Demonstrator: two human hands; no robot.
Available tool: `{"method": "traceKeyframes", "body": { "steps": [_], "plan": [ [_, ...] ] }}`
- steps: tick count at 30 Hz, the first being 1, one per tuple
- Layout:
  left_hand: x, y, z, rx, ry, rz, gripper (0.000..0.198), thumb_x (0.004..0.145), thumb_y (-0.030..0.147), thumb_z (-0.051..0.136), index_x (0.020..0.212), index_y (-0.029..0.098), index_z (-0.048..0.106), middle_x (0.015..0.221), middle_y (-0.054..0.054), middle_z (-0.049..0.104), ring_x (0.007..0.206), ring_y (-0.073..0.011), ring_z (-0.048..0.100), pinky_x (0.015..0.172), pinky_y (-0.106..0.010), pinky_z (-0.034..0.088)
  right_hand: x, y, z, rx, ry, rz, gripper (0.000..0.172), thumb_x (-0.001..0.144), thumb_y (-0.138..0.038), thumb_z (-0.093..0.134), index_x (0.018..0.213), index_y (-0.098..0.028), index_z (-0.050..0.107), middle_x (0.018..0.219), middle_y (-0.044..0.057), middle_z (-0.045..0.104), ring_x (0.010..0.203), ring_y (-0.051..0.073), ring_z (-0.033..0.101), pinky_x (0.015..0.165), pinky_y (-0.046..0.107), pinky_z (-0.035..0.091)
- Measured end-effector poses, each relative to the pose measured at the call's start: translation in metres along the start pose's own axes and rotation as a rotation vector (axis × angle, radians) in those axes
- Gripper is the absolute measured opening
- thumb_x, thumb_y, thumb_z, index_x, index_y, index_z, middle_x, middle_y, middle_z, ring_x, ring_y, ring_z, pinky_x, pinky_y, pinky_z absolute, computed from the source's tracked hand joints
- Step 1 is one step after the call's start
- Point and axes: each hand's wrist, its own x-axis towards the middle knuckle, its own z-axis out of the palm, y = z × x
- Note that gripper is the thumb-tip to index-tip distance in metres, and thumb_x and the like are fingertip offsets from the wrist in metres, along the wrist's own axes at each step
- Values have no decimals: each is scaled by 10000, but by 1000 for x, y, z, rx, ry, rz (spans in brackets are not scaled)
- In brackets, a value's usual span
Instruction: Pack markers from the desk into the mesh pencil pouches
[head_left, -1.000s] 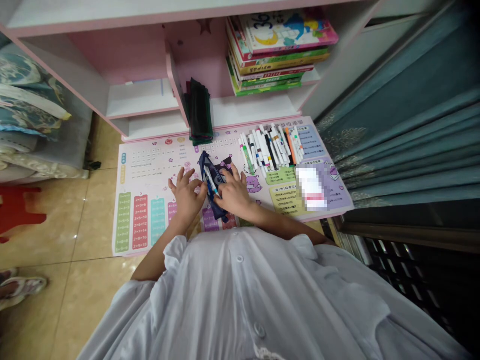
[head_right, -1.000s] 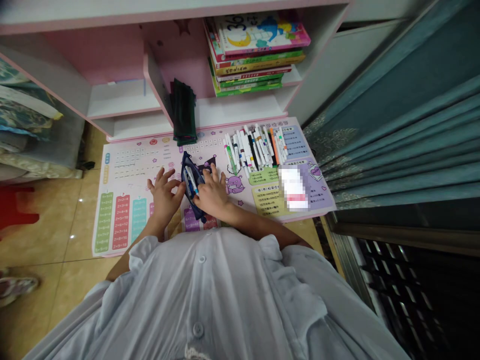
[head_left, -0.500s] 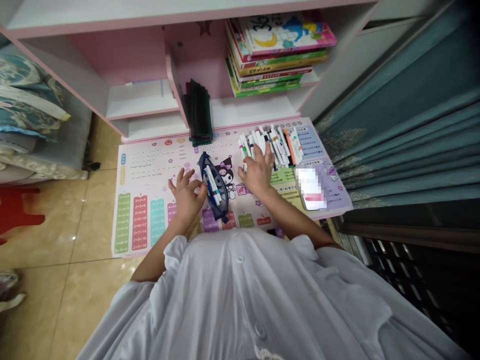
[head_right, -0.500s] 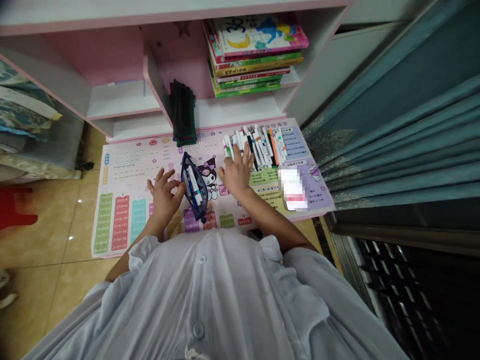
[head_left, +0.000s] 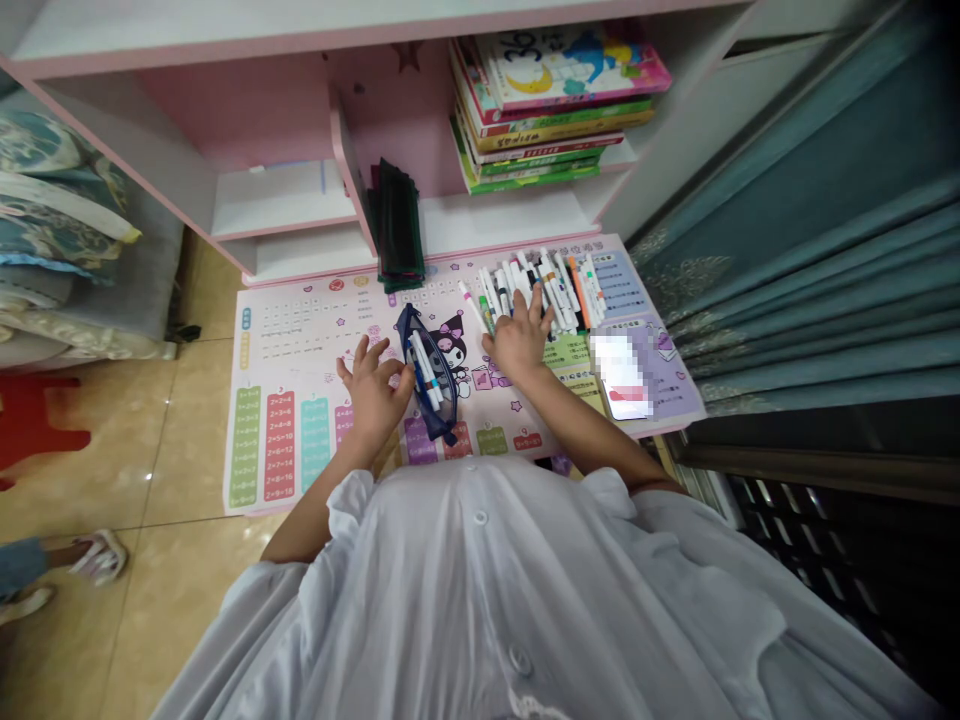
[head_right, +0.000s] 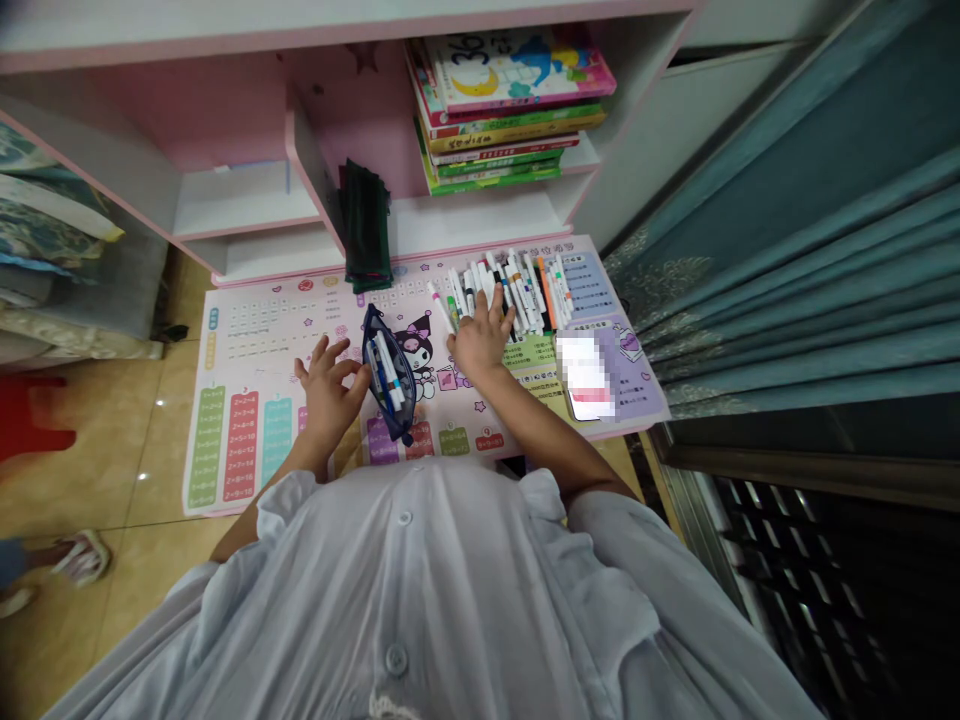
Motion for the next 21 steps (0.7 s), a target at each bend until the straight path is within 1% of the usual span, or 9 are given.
{"method": "traceKeyframes", "body": {
  "steps": [3, 7, 10, 13, 17, 19, 21],
  "plan": [
    [0, -1, 1, 8, 0, -2, 175, 871, 317, 590, 736, 232, 661, 1371, -89, 627, 1473, -324, 354, 1177, -698, 121, 0, 1, 1, -7, -36, -1, 229, 800, -246, 643, 885, -65, 756, 1595, 230, 335, 1532, 441, 80, 1180, 713, 95],
    [0, -1, 0, 7, 0, -4, 173, 870, 315, 589, 735, 233, 659, 1375, -88, 625, 1478, -318, 346, 1175, -698, 120, -3, 1, 2, 4, -40, -21, 230, 784, -226, 621, 903, -92, 765, 1579, 208, 378, 1534, 433, 82, 1161, 740, 57],
    [0, 0, 0, 0, 2, -4, 171, 866, 312, 595, 728, 231, 655, 1369, -93, 628, 1476, -325, 349, 1175, -704, 108, -4, 1, 0, 3, -34, -8, 232, 756, -214, 638, 914, -99, 761, 1565, 207, 401, 1533, 425, 103, 1163, 732, 79],
    [0, 0, 0, -3, 5, 0, 176, 870, 310, 588, 729, 230, 655, 1365, -88, 630, 1474, -329, 352, 1176, -704, 117, -7, -1, -7, 12, 1, 12, 193, 749, -227, 646, 854, -107, 754, 1544, 202, 435, 1525, 428, 138, 1161, 726, 121],
    [0, 0, 0, 2, 7, 0, 166, 863, 303, 600, 728, 229, 662, 1362, -85, 633, 1467, -337, 363, 1170, -709, 131, -19, -15, -21, 108, 72, -21, 158, 766, -249, 608, 713, -150, 719, 1544, 150, 454, 1519, 414, 182, 1165, 706, 165],
    [0, 0, 1, 6, 8, 4, 173, 868, 311, 601, 730, 230, 667, 1361, -85, 635, 1465, -335, 366, 1168, -709, 132, -30, -27, -27, 183, 55, -76, 168, 764, -264, 608, 641, -175, 680, 1546, 114, 459, 1520, 403, 198, 1164, 688, 196],
    [0, -1, 1, 11, 9, 4, 179, 874, 319, 598, 733, 231, 668, 1360, -83, 635, 1465, -331, 368, 1169, -707, 129, -41, -40, -31, 256, -3, -153, 174, 750, -279, 636, 607, -182, 657, 1545, 112, 464, 1524, 405, 199, 1169, 667, 204]
  ]
}}
